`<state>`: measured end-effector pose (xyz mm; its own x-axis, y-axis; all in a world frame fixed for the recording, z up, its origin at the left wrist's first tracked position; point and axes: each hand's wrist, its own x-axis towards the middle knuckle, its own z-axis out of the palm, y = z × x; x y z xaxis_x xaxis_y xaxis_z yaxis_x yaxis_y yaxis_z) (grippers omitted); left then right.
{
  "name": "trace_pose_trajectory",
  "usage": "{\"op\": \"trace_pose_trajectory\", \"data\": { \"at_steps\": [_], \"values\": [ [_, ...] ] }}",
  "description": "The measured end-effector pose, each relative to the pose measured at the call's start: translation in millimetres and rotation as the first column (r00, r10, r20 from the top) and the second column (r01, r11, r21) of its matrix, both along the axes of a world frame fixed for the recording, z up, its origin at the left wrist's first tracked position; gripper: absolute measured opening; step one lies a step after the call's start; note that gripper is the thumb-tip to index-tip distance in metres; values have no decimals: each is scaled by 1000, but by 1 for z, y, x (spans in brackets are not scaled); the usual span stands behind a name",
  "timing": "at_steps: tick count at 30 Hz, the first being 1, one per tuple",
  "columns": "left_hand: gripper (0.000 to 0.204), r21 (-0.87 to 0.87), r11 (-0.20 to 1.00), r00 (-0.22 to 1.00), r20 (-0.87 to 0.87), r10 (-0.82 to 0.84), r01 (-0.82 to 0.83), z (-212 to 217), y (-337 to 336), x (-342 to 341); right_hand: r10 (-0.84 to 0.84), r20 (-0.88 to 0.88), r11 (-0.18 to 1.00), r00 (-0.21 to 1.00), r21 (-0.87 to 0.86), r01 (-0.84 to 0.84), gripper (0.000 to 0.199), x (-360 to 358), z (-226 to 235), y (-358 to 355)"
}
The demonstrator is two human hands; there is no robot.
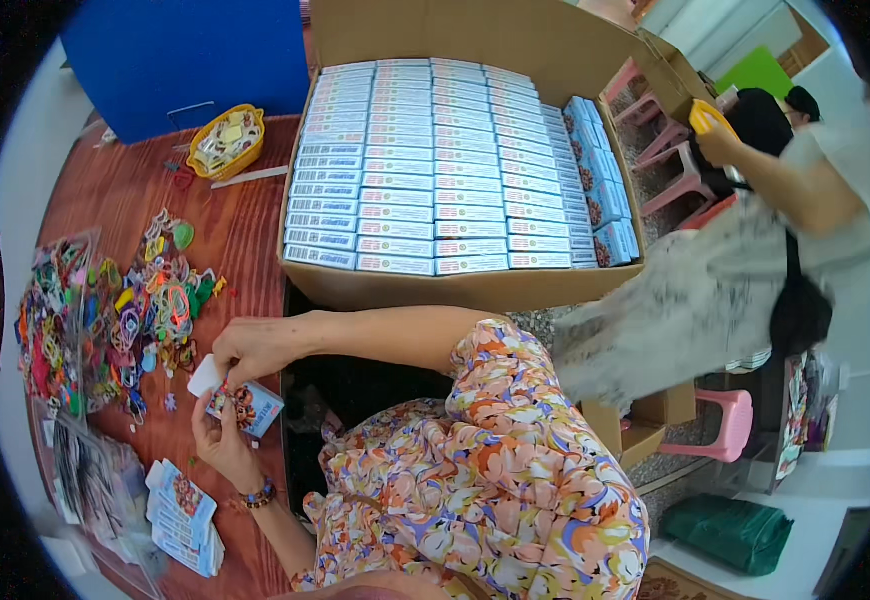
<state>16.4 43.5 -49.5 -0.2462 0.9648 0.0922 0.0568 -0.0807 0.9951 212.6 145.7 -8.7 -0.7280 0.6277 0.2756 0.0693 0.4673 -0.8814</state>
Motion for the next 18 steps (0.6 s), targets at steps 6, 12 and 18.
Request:
{"op": "trace_pose_trajectory", "data": {
  "at_steps": [6,12,18],
  "values": [
    [32,-89,970,973,-18,-229,227,4,6,-2,5,15,996,1000,-90,-4,24,21,-8,-2],
    [32,-30,985,985,39,-166,167,7,8,3,-150,12,985,989,-86,150,27,16,19,-11],
    [32,-10,986,984,55,-168,169,17,2,4,-130,-1,972,992,-200,127,22,5,19,-6]
  ]
}}
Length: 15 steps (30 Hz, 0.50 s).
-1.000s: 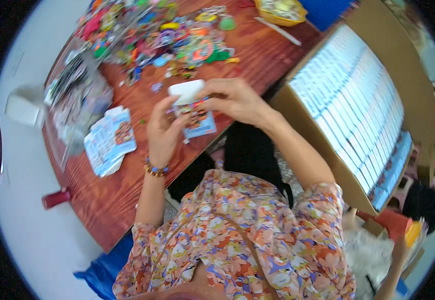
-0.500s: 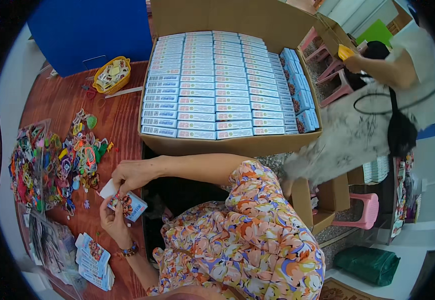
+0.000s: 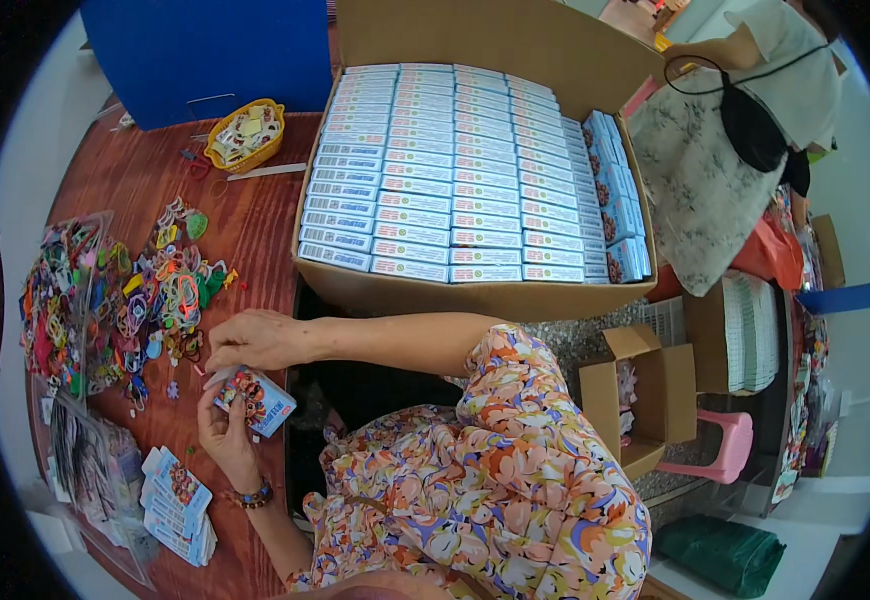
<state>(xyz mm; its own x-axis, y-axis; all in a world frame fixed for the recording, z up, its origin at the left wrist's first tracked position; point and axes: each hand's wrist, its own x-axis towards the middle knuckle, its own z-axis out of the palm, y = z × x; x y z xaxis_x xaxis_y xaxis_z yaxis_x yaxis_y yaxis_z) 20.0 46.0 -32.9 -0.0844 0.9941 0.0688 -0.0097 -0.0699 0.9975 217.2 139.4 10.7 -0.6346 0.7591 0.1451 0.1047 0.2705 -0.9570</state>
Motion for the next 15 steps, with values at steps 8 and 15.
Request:
{"op": "trace_pose_trajectory", "data": {
  "at_steps": [8,15],
  "values": [
    [37,-50,997,994,93,-57,62,17,-2,18,60,15,959,998,-279,-53,18,8,-2,16],
    [31,-41,999,990,141,-13,19,18,-5,17,123,-166,842,978,-505,-192,13,7,-3,17]
  ]
}}
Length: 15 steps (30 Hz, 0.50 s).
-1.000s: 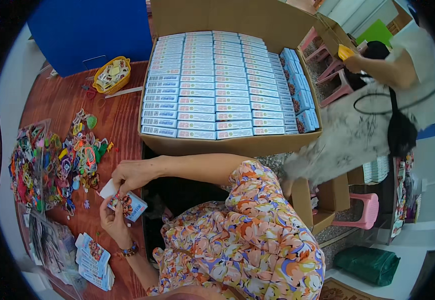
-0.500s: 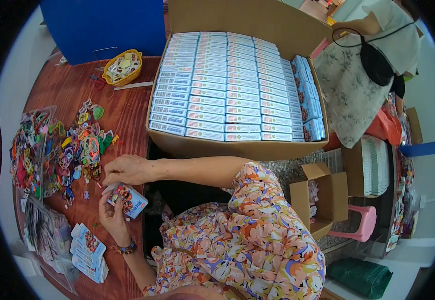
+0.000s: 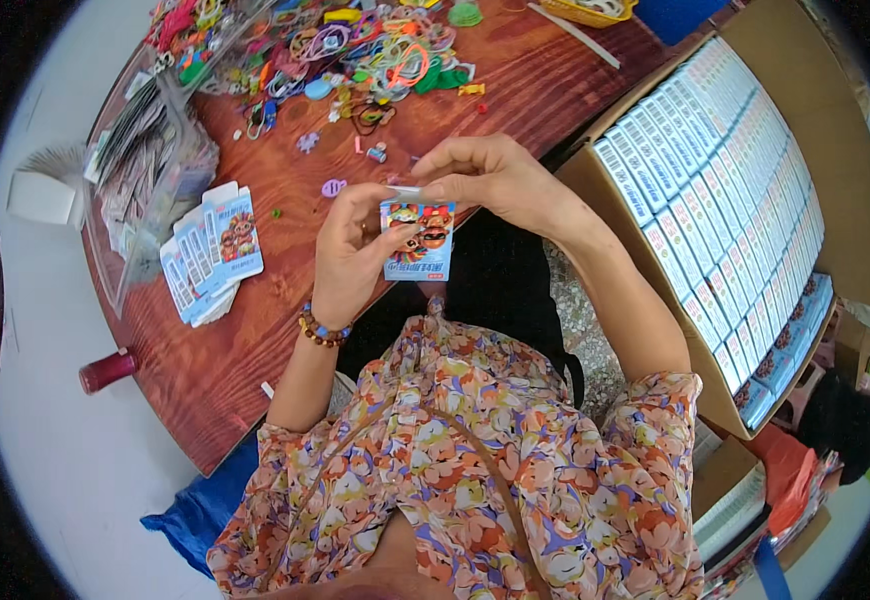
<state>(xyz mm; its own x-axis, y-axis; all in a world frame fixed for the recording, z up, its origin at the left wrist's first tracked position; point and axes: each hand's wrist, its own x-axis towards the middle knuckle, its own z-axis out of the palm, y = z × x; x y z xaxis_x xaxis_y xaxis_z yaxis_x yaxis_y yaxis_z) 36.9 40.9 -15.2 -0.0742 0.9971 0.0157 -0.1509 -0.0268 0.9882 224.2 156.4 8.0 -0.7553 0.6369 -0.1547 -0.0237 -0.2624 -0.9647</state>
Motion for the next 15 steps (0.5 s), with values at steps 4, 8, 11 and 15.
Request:
{"op": "trace_pose_trajectory", "data": {
  "at_steps": [4,8,11,15],
  "values": [
    [47,-18,1000,1000,-9,19,-19,-6,-2,-7,61,82,989,995,131,-72,18,-8,-1,1],
    [54,-11,1000,1000,-31,5,-5,-7,-2,-11,33,141,989,989,141,-54,17,-11,0,0],
    [54,-52,999,1000,-25,-2,1,-7,-3,-12,20,194,979,981,195,-59,17,-13,2,-1],
    [56,-65,998,1000,-20,-2,0,-13,-3,-11,2,235,959,972,275,-68,16,-14,9,-4]
  ]
}}
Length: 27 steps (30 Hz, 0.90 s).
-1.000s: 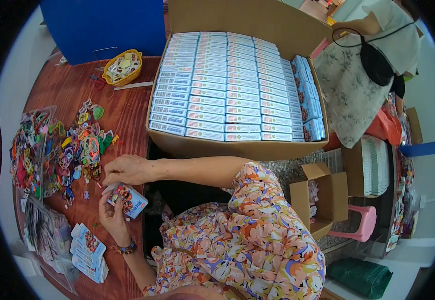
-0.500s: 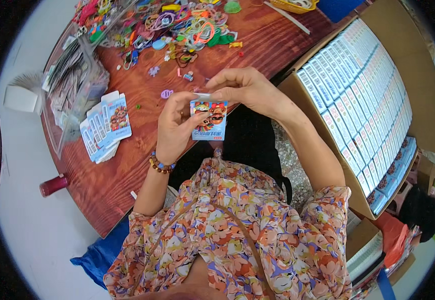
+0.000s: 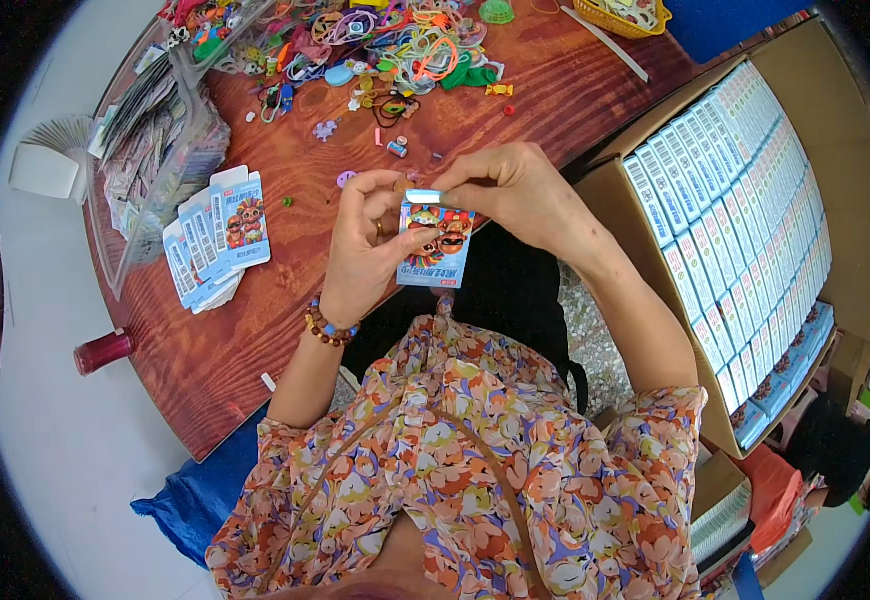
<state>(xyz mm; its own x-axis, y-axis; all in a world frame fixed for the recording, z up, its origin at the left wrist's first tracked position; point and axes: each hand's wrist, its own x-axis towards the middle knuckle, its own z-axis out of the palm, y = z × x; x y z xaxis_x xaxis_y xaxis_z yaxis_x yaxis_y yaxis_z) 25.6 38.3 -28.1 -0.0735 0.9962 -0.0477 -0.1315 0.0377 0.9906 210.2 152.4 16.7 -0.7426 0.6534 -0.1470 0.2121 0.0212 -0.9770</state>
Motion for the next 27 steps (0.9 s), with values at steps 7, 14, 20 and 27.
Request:
{"op": "trace_pose_trajectory", "data": {
  "at_steps": [7,14,20,27],
  "values": [
    [53,21,995,995,-27,101,-101,-2,4,10,-28,44,972,999,235,17,18,2,10,-9],
    [56,-1,999,983,-179,49,-50,-2,0,15,-46,168,956,985,293,-5,14,7,6,-11],
    [58,6,1000,983,-182,12,-11,-4,-2,12,-54,145,882,988,470,-21,12,6,-1,-14],
    [55,-43,998,982,-188,30,-39,-4,-5,14,23,241,730,970,659,-181,16,8,7,-14]
  ]
}}
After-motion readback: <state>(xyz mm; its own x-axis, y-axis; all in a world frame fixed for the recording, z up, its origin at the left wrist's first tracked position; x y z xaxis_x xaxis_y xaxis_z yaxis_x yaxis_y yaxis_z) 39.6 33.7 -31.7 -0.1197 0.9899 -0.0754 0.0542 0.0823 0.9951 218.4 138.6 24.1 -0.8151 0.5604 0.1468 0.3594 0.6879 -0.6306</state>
